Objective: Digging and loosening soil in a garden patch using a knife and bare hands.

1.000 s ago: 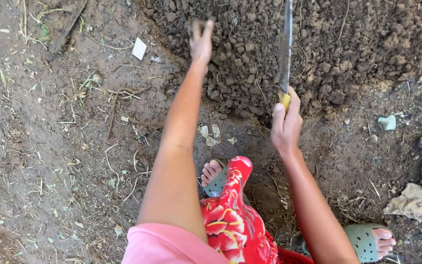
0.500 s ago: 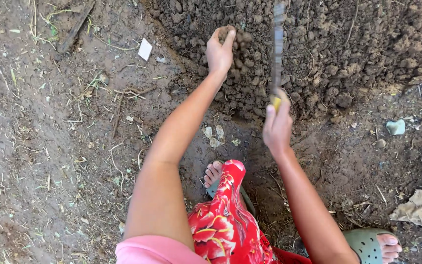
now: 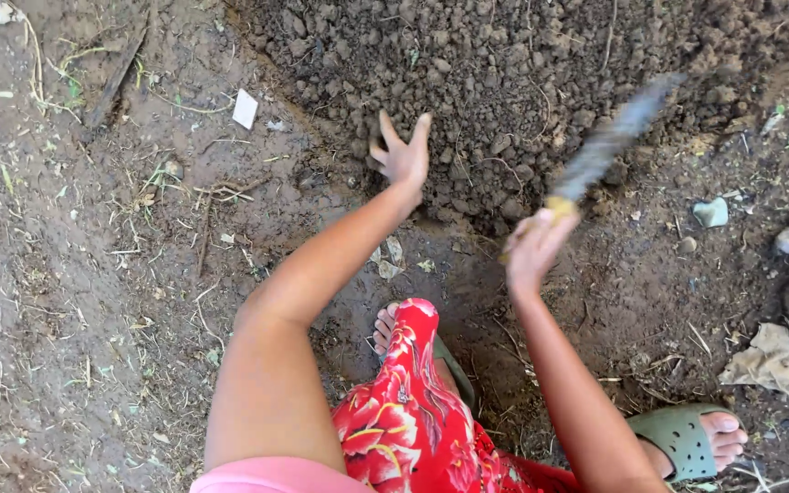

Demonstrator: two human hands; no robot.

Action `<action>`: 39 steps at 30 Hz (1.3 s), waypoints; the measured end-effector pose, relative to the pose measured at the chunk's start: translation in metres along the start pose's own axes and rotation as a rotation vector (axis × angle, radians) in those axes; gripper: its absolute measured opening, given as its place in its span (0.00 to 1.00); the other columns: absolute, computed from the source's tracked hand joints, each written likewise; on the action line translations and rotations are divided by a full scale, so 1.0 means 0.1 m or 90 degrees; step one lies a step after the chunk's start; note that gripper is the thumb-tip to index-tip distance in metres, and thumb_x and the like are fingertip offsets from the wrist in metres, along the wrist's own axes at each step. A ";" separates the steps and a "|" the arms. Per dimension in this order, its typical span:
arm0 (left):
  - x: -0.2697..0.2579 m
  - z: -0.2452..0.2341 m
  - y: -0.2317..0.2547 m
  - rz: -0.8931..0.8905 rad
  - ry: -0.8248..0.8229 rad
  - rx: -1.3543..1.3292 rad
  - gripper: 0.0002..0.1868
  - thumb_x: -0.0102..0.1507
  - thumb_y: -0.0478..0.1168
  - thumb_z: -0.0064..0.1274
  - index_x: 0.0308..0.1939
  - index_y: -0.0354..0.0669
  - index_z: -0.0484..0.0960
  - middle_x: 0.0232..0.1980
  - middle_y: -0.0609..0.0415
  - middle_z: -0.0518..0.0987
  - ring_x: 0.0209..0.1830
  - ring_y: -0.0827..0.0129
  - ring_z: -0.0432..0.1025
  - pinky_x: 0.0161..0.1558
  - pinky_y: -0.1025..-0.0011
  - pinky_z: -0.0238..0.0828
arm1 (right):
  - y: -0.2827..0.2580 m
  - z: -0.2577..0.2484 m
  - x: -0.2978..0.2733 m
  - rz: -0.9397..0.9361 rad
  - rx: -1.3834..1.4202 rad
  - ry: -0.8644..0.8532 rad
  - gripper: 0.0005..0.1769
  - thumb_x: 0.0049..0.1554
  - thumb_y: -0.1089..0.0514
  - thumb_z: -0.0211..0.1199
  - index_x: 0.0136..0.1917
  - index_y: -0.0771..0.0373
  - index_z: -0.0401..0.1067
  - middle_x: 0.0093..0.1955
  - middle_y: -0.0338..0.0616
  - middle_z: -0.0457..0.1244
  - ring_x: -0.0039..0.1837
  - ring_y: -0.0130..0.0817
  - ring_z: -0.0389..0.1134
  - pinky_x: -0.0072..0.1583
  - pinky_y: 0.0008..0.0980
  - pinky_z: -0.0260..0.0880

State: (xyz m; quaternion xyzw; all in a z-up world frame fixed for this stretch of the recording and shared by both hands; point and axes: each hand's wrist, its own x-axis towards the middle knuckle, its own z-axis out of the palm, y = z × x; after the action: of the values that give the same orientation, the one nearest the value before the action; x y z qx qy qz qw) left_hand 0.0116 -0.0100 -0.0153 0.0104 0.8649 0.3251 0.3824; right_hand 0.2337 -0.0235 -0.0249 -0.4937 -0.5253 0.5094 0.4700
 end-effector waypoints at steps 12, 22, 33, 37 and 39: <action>-0.54 0.37 0.68 0.099 -0.130 -0.201 0.37 0.69 0.47 0.48 0.76 0.35 0.51 0.74 0.32 0.55 0.73 0.42 0.58 0.65 0.49 0.67 | -0.07 0.09 -0.02 0.171 0.136 0.123 0.19 0.73 0.47 0.32 0.75 0.39 0.37 0.36 0.34 0.53 0.26 0.24 0.57 0.27 0.21 0.64; -0.34 0.44 0.92 0.314 -0.302 -0.077 0.13 0.66 0.43 0.45 0.53 0.45 0.77 0.58 0.54 0.76 0.59 0.65 0.67 0.62 0.60 0.60 | -0.42 -0.05 0.10 0.056 0.024 -0.074 0.19 0.71 0.50 0.38 0.71 0.59 0.50 0.34 0.32 0.55 0.27 0.19 0.52 0.27 0.16 0.55; -0.03 -0.53 -0.10 0.277 -0.037 -0.062 0.23 0.67 0.45 0.46 0.66 0.44 0.72 0.71 0.51 0.72 0.72 0.62 0.63 0.72 0.56 0.57 | -0.33 -0.46 0.33 -0.213 -0.169 -0.282 0.20 0.70 0.60 0.34 0.73 0.68 0.50 0.35 0.36 0.54 0.29 0.23 0.49 0.28 0.26 0.49; -0.09 -0.48 -0.63 0.077 -0.056 0.016 0.39 0.65 0.39 0.53 0.78 0.55 0.54 0.77 0.33 0.43 0.77 0.35 0.48 0.71 0.40 0.54 | -0.29 -0.55 0.36 -0.194 -0.518 -0.547 0.25 0.68 0.47 0.39 0.73 0.57 0.56 0.44 0.55 0.66 0.34 0.51 0.68 0.38 0.47 0.71; -0.16 -0.41 -0.70 0.104 -0.056 0.077 0.45 0.60 0.37 0.57 0.78 0.54 0.51 0.76 0.35 0.44 0.77 0.35 0.50 0.69 0.42 0.59 | -0.29 -0.57 0.41 -0.112 -0.764 -0.688 0.26 0.66 0.41 0.39 0.75 0.45 0.51 0.54 0.52 0.67 0.42 0.61 0.73 0.46 0.57 0.75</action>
State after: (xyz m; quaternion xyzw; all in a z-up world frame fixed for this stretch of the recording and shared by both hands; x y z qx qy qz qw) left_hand 0.0116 -0.0921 -0.0237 0.1181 0.8616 0.3014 0.3909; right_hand 0.2863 0.0212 0.0059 -0.3044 -0.9003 0.2699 -0.1548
